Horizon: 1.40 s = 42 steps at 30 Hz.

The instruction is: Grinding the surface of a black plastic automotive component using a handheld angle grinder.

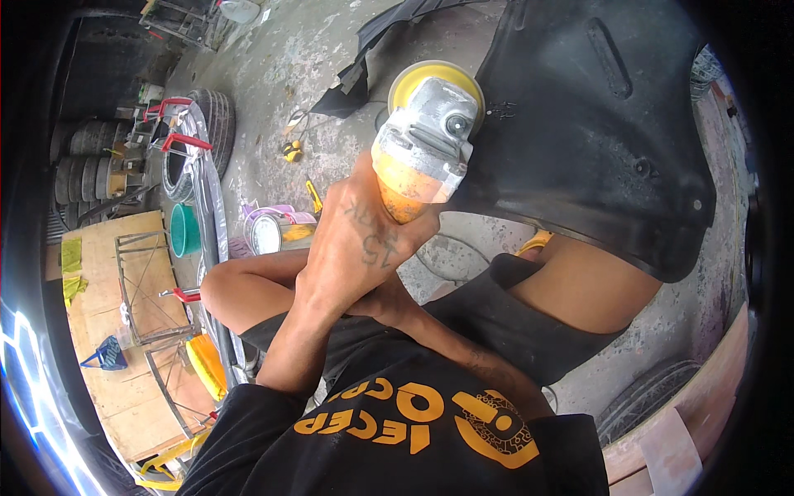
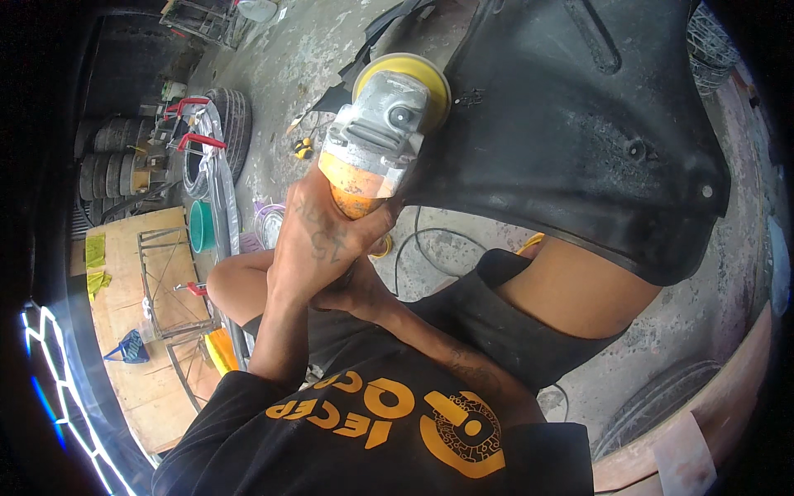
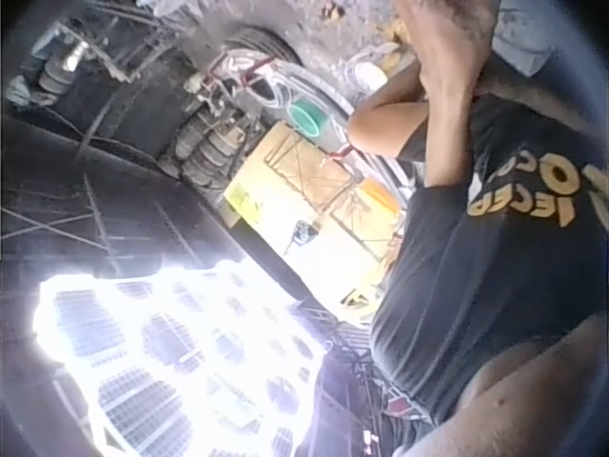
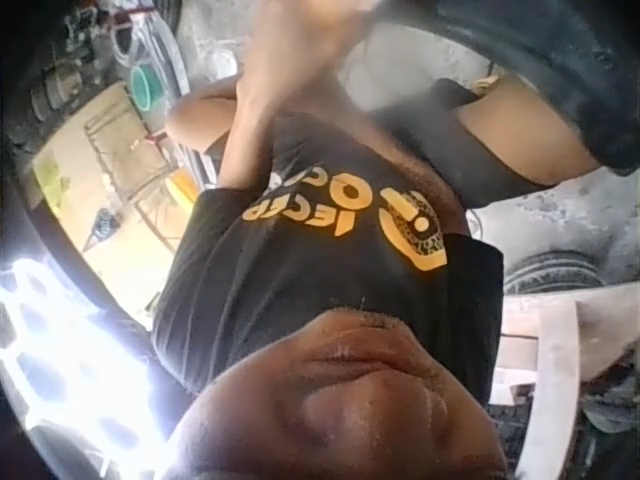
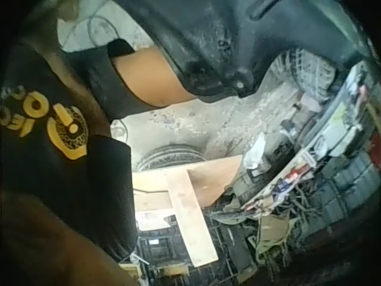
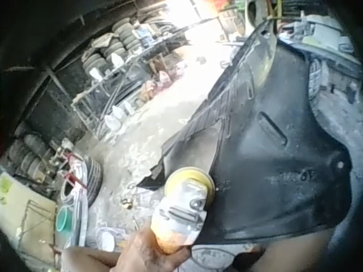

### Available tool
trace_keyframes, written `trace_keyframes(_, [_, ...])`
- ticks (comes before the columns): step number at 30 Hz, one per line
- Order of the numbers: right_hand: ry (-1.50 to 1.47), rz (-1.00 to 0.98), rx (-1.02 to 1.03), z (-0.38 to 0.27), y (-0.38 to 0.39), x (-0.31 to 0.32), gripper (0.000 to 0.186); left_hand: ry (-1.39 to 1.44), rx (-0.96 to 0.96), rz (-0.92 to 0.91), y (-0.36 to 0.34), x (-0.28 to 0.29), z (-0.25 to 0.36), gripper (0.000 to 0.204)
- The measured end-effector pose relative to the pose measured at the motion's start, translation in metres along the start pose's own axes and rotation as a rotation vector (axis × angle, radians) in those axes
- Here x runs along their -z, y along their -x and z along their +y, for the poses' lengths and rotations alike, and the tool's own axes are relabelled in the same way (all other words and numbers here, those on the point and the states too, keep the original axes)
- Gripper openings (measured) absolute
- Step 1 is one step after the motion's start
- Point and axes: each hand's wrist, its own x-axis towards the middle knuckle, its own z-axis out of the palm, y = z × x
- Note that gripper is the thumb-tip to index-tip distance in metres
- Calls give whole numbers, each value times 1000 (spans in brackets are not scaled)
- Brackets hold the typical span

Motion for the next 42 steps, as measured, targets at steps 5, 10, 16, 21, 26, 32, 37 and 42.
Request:
trace_keyframes(5, [8, 39, -7, -3, 2, -3, 99, -25, -4, 10, 0, 0, -1, 54])
trace_keyframes(10, [-28, 76, -26, -6, 2, -6, 101, -7, 9, -12, 0, 1, -1, 54])
trace_keyframes(16, [108, 138, -155, -28, -1, -5, 104, 82, 63, 46, 2, 12, -9, 50])
trace_keyframes(21, [236, 237, -209, -19, -1, -3, 70, 223, 31, 189, 7, 21, -37, 33])
trace_keyframes(26, [496, 218, -340, -15, -5, 2, 40, 306, 140, 212, 10, 27, -80, 34])
trace_keyframes(32, [514, 207, -540, -24, -12, 4, 36, 616, 290, 263, 12, 24, -117, 30])
trace_keyframes(37, [557, 167, -634, -19, -11, 21, 49, 672, 314, 257, 3, 14, -130, 26])
trace_keyframes(42, [571, 216, -642, -18, -7, 26, 49, 615, 272, 160, -1, 8, -140, 32])
